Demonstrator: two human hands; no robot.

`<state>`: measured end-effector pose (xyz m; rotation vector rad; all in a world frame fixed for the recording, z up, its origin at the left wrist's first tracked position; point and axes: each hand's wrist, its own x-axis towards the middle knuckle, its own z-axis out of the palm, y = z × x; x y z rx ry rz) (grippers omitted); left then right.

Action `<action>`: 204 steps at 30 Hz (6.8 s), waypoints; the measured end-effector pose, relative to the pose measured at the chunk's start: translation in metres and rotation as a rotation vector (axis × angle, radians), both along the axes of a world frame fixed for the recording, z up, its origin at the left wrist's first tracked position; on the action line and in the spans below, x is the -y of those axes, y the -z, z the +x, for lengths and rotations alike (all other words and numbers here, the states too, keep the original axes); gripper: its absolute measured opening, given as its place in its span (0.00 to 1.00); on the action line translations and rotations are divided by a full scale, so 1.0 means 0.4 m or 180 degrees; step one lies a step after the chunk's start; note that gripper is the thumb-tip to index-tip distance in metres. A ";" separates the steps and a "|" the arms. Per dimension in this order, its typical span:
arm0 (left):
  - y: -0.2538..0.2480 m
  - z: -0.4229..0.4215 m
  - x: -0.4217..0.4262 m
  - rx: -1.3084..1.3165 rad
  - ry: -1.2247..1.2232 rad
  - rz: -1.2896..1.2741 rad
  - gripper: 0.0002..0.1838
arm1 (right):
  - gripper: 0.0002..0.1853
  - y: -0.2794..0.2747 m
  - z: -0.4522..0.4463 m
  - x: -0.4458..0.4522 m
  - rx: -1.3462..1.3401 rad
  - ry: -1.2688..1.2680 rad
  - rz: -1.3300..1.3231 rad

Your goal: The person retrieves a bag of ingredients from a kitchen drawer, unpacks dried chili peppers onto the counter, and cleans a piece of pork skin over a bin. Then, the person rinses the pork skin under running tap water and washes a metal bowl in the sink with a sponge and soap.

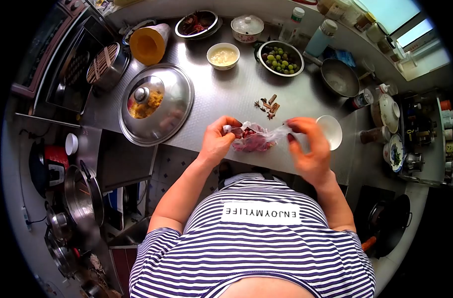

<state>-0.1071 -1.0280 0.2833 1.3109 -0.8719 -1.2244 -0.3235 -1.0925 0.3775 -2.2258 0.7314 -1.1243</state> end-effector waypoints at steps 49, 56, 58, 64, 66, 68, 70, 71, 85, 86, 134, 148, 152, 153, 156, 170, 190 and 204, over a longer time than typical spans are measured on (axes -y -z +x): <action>0.035 0.009 -0.020 -0.1058 -0.0489 -0.0016 0.16 | 0.11 0.217 0.083 0.069 -0.0363 -0.0470 0.2925; 0.046 0.015 -0.017 -0.0827 -0.0428 0.0071 0.15 | 0.13 0.145 0.043 0.122 0.0248 -0.0538 0.3377; 0.049 0.017 -0.021 -0.0852 -0.0390 0.0090 0.14 | 0.14 0.142 0.027 0.152 0.0268 -0.0511 0.3317; 0.039 0.011 -0.039 -0.0887 -0.0272 0.0121 0.13 | 0.14 0.188 0.056 0.283 0.0468 -0.0146 0.3252; 0.035 0.008 -0.044 -0.0729 -0.0220 0.0130 0.14 | 0.14 0.244 0.078 0.317 0.0308 -0.0003 0.3287; 0.030 0.005 -0.047 -0.0745 -0.0228 0.0175 0.14 | 0.14 0.284 0.097 0.333 0.0141 0.0136 0.3326; 0.030 0.004 -0.050 -0.0764 -0.0230 0.0223 0.14 | 0.13 0.312 0.111 0.339 -0.0177 0.0342 0.3339; 0.031 0.003 -0.050 -0.0750 -0.0224 0.0221 0.14 | 0.12 0.331 0.112 0.345 -0.0143 0.0349 0.3313; 0.024 -0.004 -0.076 -0.0315 0.0068 0.0100 0.13 | 0.17 0.250 0.059 0.327 0.0035 0.0114 0.3109; 0.021 -0.007 -0.078 -0.0313 0.0090 0.0062 0.13 | 0.17 0.251 0.062 0.326 0.0032 0.0117 0.3113; 0.014 0.003 -0.125 0.0029 -0.0477 -0.0398 0.04 | 0.22 0.146 0.018 0.146 -0.1636 0.0464 0.1009; -0.049 -0.003 -0.065 0.0133 -0.0132 -0.1434 0.08 | 0.10 0.027 -0.052 0.100 -0.0624 -0.0211 0.2011; -0.038 -0.006 -0.069 -0.0029 -0.0094 -0.1353 0.14 | 0.25 0.180 -0.128 0.163 0.0233 -0.0041 0.2822; -0.035 -0.004 -0.071 0.0096 -0.0120 -0.1341 0.15 | 0.30 0.254 -0.145 0.171 -0.0520 0.0037 0.2178; -0.017 0.008 -0.081 0.0615 -0.0077 -0.1193 0.15 | 0.45 0.274 -0.075 0.118 -0.1501 -0.0359 0.1055; -0.070 -0.011 -0.034 0.1401 -0.0235 -0.0516 0.10 | 0.15 0.276 0.103 0.074 -0.0232 -0.1438 0.3058; 0.057 -0.033 -0.021 -0.3157 0.1417 0.0993 0.30 | 0.08 0.094 0.074 0.047 -0.1270 -0.2301 0.1401; 0.078 -0.112 -0.039 -0.0059 -0.1101 -0.0841 0.30 | 0.05 0.248 0.099 0.075 0.0165 -0.0488 0.3021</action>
